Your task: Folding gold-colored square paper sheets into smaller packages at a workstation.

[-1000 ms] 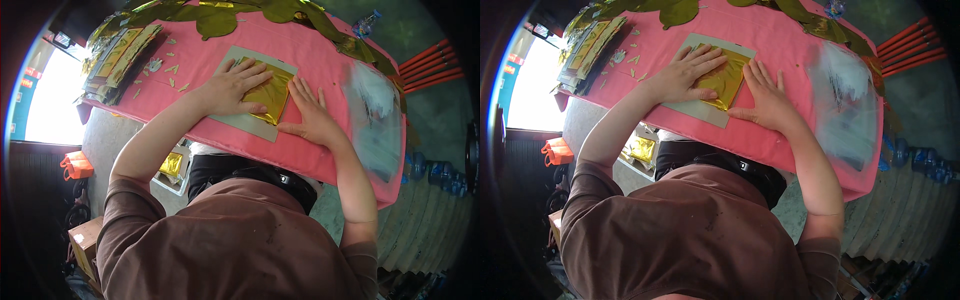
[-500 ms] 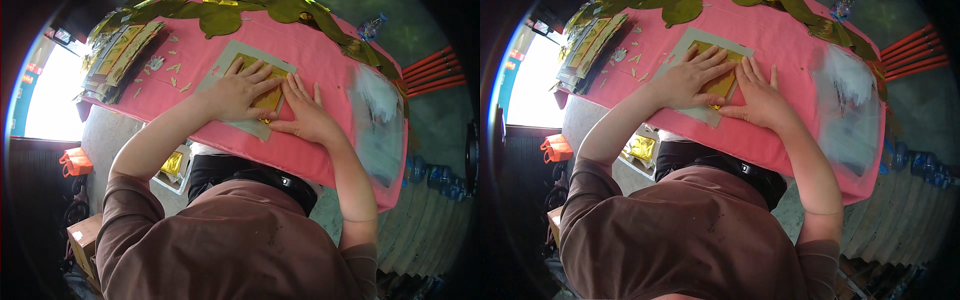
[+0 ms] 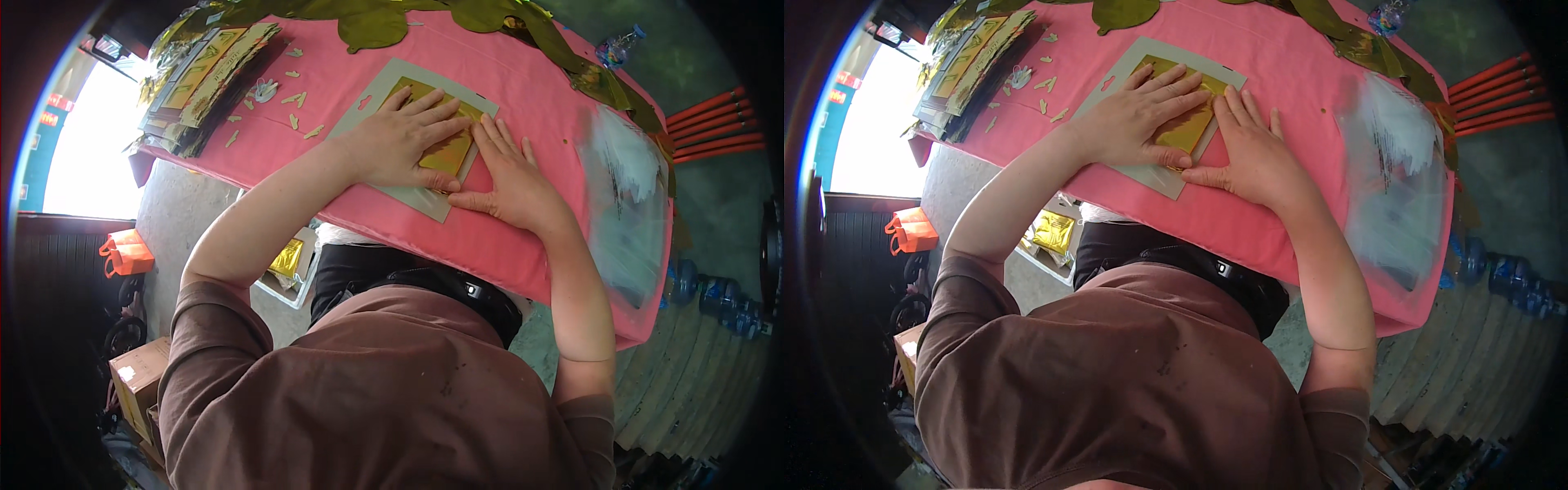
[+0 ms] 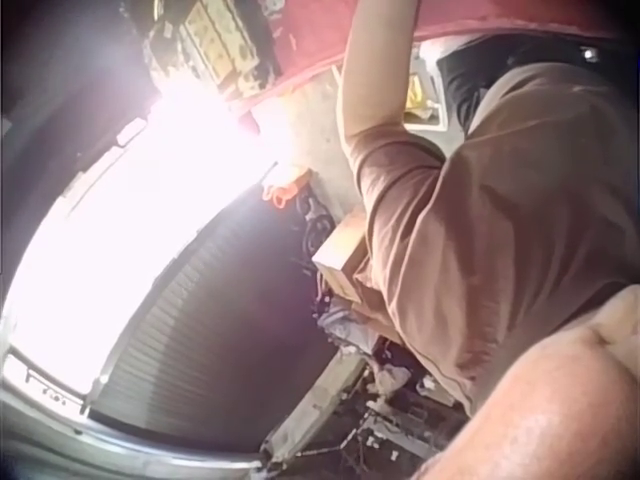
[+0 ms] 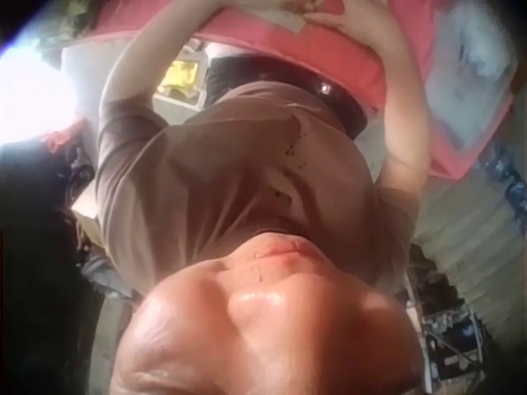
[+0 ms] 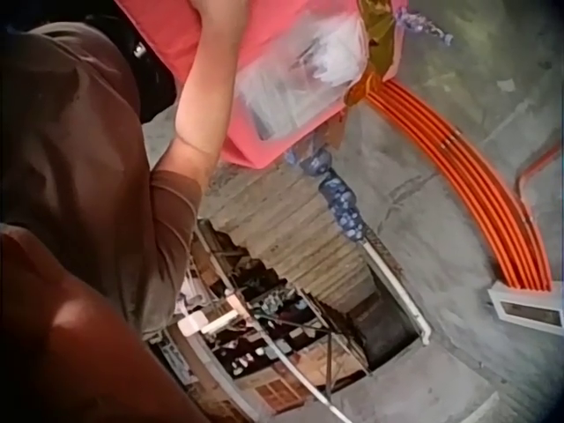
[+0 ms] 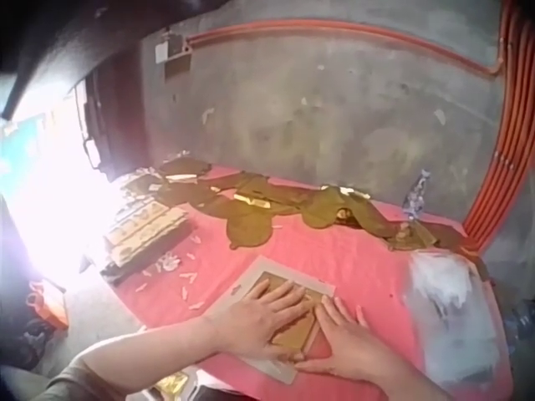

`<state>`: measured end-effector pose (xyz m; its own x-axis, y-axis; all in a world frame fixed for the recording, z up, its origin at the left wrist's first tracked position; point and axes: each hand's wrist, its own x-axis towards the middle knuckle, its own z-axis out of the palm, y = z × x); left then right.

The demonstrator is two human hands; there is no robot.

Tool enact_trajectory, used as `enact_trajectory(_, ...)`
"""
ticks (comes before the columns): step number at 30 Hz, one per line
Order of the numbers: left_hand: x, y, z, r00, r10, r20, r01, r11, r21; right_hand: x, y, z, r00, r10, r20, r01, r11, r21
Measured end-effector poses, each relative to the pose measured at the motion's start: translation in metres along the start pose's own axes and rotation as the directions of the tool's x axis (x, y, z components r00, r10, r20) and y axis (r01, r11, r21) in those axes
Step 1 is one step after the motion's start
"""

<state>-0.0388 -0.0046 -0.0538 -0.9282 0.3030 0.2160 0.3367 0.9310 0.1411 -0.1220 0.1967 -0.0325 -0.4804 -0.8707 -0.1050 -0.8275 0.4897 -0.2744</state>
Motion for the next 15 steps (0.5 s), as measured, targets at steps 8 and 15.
enact_trajectory(8, 0.0020, -0.0002, -0.0061, 0.999, 0.022, 0.045, -0.022, 1.000, 0.008, -0.0051, 0.0022, -0.0049, 0.999, 0.026, 0.033, -0.025, 0.999, -0.031)
enact_trajectory(15, 0.0030, -0.0029, -0.0070, 0.999, 0.041, 0.036, -0.040, 0.999, -0.035, -0.0083, 0.0111, -0.0012, 1.000, -0.001, -0.027, 0.002, 1.000, 0.025)
